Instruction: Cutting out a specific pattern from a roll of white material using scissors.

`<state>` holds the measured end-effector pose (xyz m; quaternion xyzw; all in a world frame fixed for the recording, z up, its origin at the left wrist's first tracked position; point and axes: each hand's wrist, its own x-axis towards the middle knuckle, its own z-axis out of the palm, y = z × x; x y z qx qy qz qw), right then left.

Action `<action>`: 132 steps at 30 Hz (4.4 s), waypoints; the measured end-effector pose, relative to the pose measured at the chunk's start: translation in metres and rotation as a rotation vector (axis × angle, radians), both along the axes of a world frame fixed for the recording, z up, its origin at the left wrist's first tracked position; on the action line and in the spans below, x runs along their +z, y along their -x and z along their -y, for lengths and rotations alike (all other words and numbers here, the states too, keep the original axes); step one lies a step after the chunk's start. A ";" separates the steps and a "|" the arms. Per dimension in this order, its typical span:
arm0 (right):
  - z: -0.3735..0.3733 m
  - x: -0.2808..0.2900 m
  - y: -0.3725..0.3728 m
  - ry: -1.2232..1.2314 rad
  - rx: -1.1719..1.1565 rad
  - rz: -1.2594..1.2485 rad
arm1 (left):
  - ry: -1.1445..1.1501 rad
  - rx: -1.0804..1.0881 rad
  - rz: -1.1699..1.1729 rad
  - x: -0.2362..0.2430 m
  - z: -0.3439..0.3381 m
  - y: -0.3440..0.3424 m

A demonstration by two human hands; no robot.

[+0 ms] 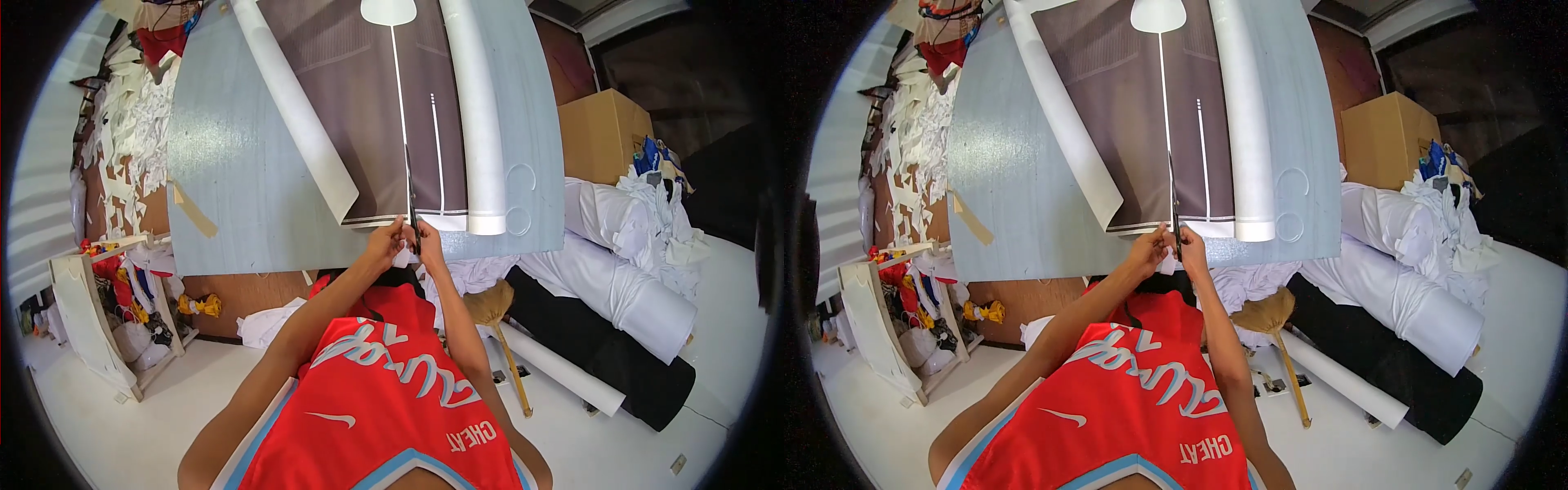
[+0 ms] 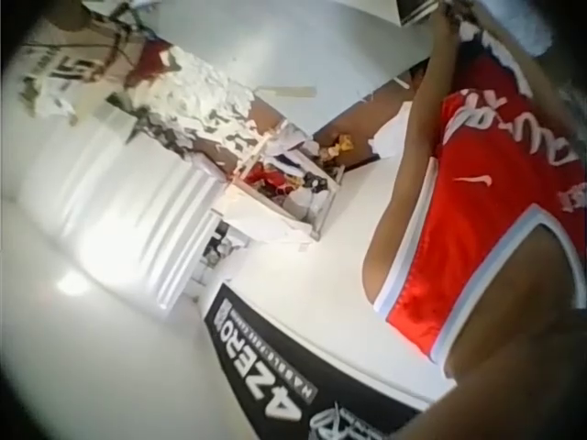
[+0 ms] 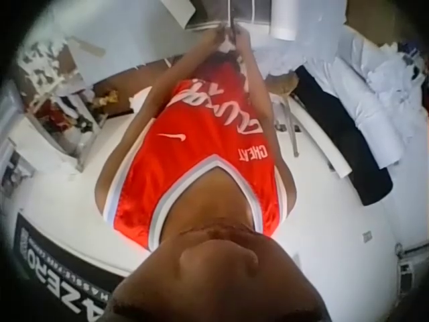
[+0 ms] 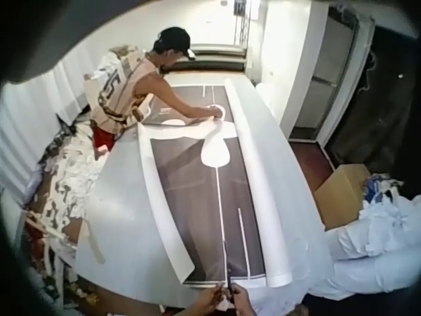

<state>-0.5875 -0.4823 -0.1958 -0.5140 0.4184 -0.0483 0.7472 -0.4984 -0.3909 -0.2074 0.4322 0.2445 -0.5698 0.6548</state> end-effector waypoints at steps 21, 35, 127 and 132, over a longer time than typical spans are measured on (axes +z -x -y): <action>0.035 -0.005 -0.058 0.270 0.013 -0.070 | -0.005 -0.012 -0.042 0.026 -0.004 -0.001; 0.057 0.017 -0.093 0.211 0.049 -0.113 | -0.018 -0.039 -0.102 0.029 -0.010 -0.005; 0.278 0.004 -0.383 0.232 0.224 -0.005 | -0.004 -0.022 -0.336 0.016 -0.021 0.008; 0.283 -0.002 -0.404 0.198 0.214 0.008 | -0.006 -0.039 -0.366 0.014 -0.021 0.005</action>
